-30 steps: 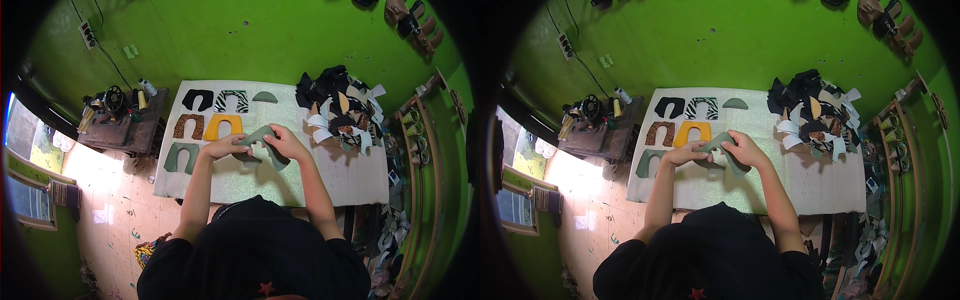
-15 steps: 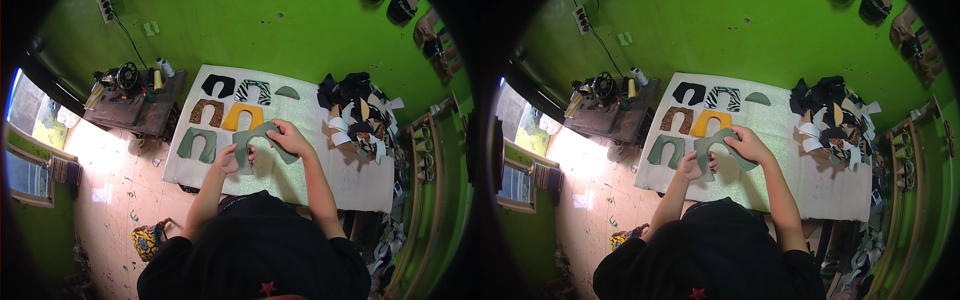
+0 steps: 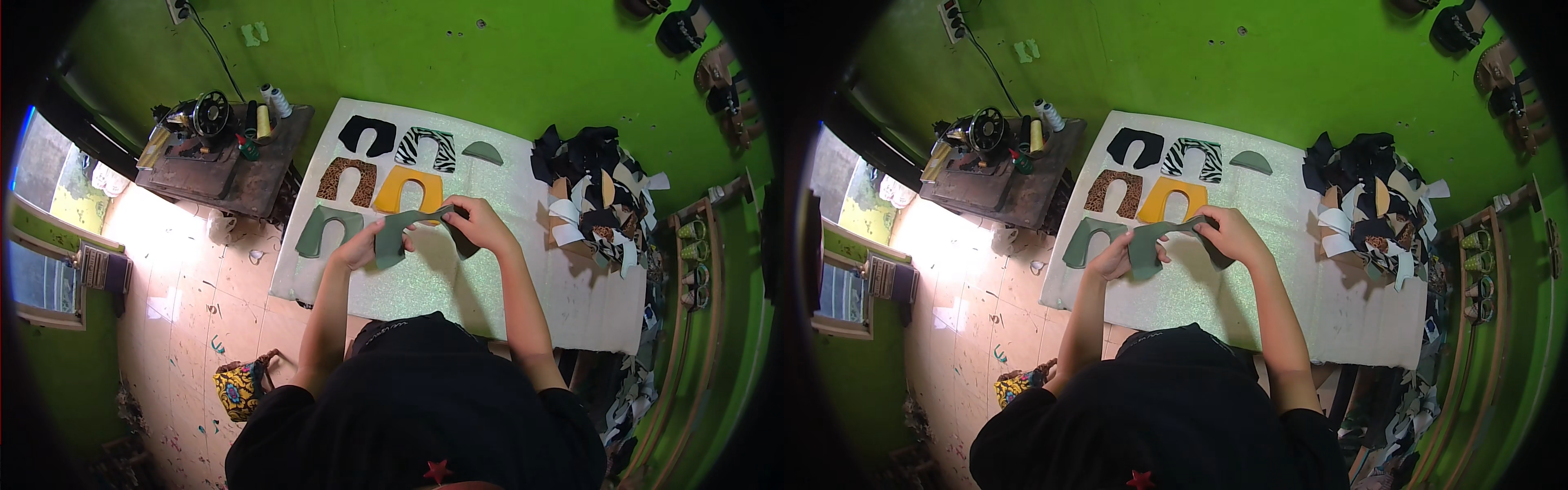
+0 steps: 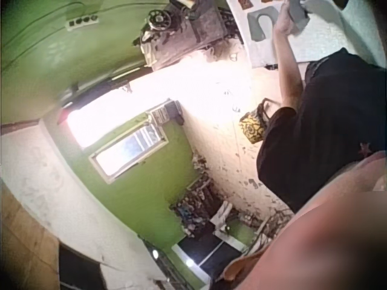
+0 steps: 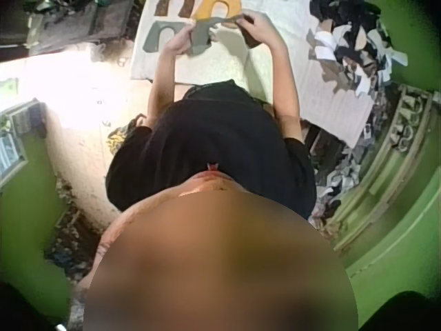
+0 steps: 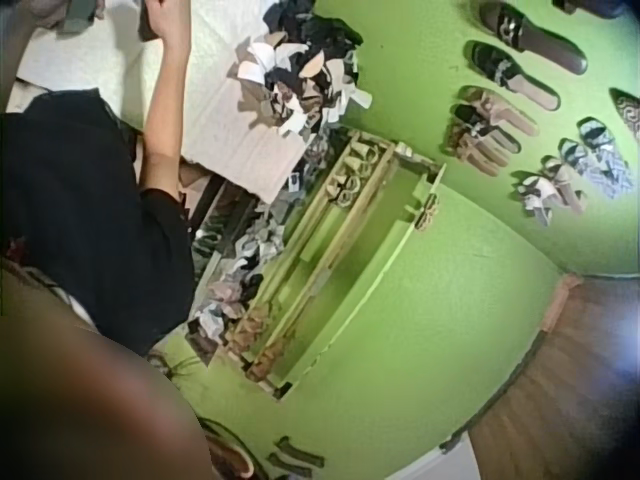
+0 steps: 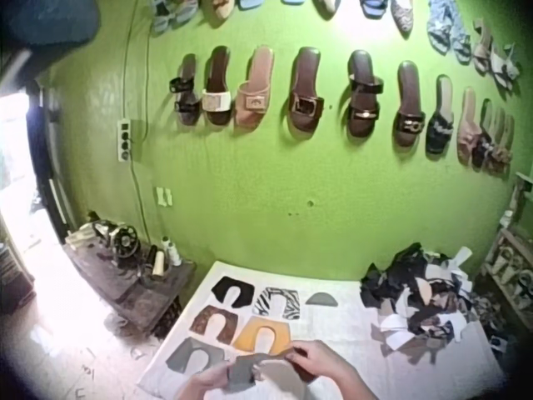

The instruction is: Organize shoe component materials on a table into categorized stacks.

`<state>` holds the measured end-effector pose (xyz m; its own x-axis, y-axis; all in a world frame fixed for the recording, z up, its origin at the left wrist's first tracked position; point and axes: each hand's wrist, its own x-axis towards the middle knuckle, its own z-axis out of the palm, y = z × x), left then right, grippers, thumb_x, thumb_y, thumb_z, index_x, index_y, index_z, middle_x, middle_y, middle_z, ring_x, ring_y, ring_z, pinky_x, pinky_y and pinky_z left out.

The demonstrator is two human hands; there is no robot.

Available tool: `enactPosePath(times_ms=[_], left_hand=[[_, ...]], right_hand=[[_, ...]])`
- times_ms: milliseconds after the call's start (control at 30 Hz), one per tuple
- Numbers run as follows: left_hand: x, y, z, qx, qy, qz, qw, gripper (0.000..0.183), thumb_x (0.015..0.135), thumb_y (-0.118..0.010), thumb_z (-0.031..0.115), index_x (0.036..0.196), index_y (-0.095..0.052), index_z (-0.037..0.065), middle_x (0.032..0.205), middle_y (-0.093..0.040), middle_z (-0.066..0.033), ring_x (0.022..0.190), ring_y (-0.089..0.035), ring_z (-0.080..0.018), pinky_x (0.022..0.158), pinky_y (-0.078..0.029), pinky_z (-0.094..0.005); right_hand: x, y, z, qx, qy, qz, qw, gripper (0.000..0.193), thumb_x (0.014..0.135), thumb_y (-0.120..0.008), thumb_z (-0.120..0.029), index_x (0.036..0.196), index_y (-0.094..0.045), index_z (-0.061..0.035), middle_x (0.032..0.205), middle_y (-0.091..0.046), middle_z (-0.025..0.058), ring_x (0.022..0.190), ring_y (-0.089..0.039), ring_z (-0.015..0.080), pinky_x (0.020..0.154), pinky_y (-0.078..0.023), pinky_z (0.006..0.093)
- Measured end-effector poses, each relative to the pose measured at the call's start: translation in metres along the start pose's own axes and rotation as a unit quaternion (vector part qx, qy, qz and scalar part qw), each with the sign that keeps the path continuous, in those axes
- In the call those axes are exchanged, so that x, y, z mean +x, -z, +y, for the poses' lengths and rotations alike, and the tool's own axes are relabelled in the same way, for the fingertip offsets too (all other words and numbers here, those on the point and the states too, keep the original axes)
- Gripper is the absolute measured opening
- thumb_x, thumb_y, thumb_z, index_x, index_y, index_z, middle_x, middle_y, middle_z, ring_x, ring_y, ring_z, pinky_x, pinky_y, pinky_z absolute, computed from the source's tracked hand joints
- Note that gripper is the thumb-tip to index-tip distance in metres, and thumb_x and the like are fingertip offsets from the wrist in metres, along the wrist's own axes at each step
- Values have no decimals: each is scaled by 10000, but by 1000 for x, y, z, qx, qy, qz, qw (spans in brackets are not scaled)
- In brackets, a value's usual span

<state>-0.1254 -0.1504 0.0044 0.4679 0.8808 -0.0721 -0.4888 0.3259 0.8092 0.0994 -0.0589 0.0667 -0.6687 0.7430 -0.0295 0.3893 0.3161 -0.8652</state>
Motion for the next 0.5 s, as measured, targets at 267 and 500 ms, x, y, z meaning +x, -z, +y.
enactPosePath(times_ms=[267,500], left_hand=[[-19,15,3,138,86,147,976,290,906,-437,134,1165,-429,3,884,-578,-105,788,-600,-195,715,-497,-297],[-65,81,4,165,70,329,927,239,876,-473,100,1092,-500,1,831,-606,-113,715,-611,-182,636,-504,-286]], right_hand=[[24,-39,22,-18,-50,20,998,178,803,-547,-141,911,-547,2,742,-593,154,672,-574,254,628,-435,328],[74,-136,59,87,-118,75,986,219,789,-552,-161,899,-537,28,799,-598,189,724,-589,307,669,-446,358]])
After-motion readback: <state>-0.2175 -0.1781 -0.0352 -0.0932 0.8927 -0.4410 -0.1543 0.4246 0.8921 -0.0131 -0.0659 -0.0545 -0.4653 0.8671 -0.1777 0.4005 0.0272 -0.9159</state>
